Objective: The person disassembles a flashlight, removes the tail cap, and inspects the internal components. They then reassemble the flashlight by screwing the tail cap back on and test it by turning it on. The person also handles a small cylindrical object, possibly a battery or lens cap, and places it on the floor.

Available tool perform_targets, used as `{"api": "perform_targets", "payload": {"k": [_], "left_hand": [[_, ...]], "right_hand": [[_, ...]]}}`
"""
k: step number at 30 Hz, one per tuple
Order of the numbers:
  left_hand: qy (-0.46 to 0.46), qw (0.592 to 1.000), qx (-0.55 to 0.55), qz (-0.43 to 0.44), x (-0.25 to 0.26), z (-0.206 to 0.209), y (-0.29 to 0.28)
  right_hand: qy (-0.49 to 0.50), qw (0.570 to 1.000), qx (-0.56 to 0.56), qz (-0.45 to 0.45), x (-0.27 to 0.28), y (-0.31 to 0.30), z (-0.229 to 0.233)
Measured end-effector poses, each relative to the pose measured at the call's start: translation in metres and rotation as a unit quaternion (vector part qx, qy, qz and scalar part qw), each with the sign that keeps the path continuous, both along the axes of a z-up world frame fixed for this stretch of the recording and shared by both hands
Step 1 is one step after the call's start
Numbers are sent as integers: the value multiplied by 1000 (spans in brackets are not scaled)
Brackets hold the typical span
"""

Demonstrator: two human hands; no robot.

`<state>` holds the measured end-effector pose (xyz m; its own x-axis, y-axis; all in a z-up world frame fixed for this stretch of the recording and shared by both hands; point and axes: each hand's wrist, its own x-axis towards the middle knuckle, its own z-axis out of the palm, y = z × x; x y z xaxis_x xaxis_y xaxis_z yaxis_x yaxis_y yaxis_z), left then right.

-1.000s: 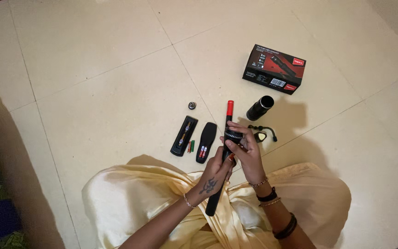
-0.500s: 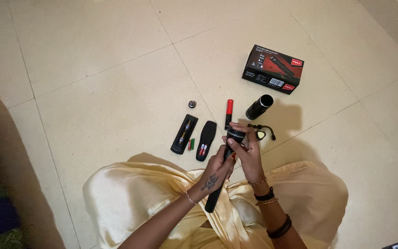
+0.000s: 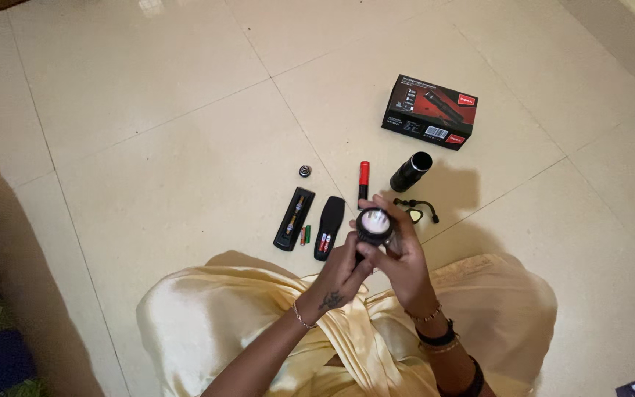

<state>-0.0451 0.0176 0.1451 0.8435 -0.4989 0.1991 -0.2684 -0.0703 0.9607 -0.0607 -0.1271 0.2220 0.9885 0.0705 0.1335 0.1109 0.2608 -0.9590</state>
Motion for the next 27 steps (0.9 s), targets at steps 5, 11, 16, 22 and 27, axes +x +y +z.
{"api": "perform_targets", "payload": {"k": [5,11,16,22,27], "left_hand": [[-206,978,14,27,6,-3,15],[-210,977,21,22,6,-17,16],[-173,985,10,16,6,-7,16],[-164,986,-15,13,6,3,18],[-147,989,7,8,7,6,17]], "right_hand": [[-85,989,-97,77,-13,4,19],[-97,986,-97,97,-15,6,23],[-73,990,-72,93,-15,7,19],[-66,992,-58,86,-14,7,16],[-69,992,-52,91,-13,6,15]]}}
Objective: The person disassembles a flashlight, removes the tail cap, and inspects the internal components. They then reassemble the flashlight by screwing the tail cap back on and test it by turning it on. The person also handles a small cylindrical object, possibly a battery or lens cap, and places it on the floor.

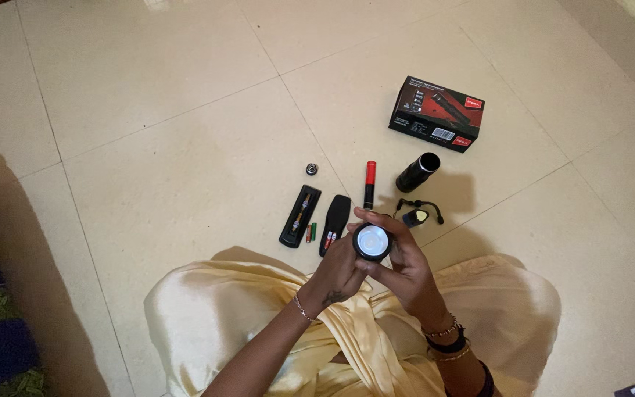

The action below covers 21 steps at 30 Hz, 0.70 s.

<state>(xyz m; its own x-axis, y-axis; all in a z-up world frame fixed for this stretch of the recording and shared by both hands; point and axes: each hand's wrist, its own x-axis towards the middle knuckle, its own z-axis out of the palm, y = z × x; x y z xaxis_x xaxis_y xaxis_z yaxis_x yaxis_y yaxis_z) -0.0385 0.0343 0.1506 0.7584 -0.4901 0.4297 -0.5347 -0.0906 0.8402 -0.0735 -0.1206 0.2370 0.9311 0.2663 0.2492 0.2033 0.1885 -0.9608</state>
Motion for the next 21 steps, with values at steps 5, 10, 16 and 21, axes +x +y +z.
{"api": "perform_targets", "payload": {"k": [5,10,16,21], "left_hand": [[-25,999,-26,3,-1,3,0],[-19,999,-35,7,-1,2,-1],[25,1000,8,-6,-3,-2,-1],[175,973,-149,-9,-2,1,-6]], "right_hand": [[-8,1000,-2,-10,0,2,-1],[0,1000,4,-20,0,-1,-2],[-24,999,-28,-25,3,-2,-5],[44,993,-32,-107,-9,-1,-4]]}}
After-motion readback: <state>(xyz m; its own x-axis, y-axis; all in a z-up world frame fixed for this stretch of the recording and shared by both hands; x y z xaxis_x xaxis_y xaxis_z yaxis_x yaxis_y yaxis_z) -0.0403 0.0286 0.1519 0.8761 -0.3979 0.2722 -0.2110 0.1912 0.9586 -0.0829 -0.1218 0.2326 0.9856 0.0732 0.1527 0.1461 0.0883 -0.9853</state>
